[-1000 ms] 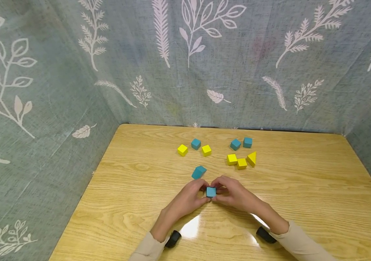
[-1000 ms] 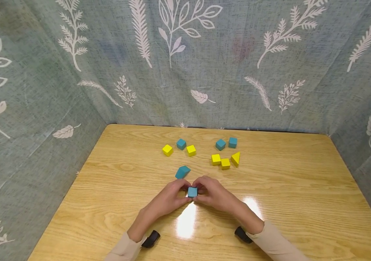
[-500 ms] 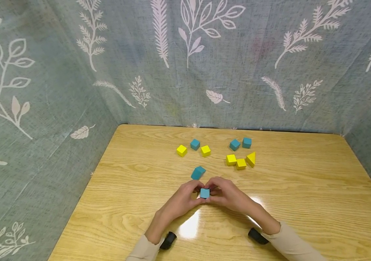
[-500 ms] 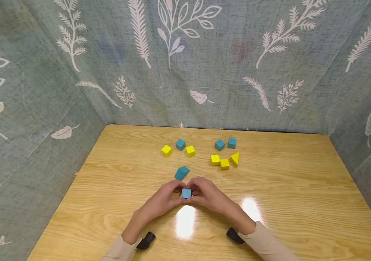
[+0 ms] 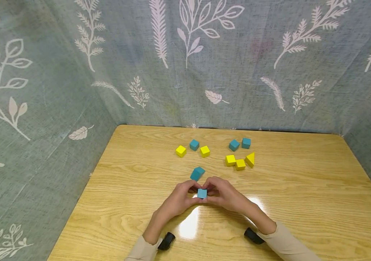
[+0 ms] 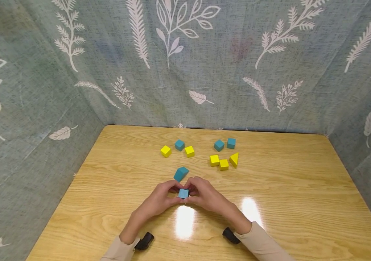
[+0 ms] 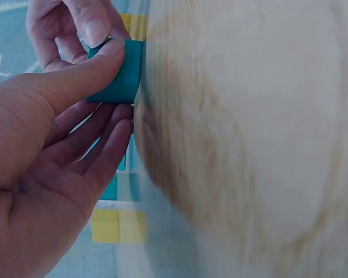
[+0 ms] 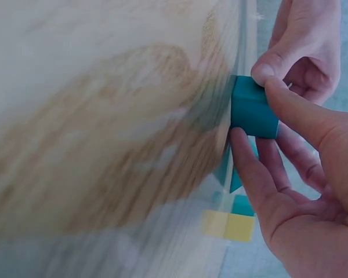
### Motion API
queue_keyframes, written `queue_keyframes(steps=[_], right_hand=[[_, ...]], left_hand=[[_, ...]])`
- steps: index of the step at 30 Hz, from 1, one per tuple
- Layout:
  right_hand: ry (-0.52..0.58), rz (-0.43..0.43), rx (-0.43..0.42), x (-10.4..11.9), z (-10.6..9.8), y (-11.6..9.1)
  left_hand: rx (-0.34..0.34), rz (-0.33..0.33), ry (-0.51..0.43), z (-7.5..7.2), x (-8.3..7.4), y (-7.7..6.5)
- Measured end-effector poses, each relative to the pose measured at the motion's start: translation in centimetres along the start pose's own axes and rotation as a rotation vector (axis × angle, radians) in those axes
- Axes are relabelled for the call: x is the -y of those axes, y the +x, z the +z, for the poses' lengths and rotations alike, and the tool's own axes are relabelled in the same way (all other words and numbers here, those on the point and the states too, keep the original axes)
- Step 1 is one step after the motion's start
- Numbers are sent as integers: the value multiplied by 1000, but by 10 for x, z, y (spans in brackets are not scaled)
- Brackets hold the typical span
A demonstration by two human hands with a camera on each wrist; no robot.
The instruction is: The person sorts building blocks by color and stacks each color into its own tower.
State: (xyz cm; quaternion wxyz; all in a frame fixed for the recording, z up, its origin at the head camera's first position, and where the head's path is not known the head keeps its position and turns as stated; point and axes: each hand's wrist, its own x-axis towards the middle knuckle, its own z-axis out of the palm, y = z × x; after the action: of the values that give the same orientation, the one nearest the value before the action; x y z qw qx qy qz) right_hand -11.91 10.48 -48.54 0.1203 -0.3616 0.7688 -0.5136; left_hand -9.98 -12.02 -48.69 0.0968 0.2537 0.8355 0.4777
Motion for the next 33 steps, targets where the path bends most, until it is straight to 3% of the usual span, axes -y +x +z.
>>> queue_keyframes(steps=[7, 15, 27, 33], right_hand=[[7, 37, 11, -1, -2, 0], [-7, 61, 35, 2, -11, 0], [-169, 44, -120, 0, -36, 6], [-239, 18, -240, -5, -54, 12]], left_hand=[[-29, -24, -59, 1, -1, 0], [-36, -24, -61, 2, -2, -1], [-30, -50, -34, 3, -1, -1], [-29, -46, -40, 3, 0, -1]])
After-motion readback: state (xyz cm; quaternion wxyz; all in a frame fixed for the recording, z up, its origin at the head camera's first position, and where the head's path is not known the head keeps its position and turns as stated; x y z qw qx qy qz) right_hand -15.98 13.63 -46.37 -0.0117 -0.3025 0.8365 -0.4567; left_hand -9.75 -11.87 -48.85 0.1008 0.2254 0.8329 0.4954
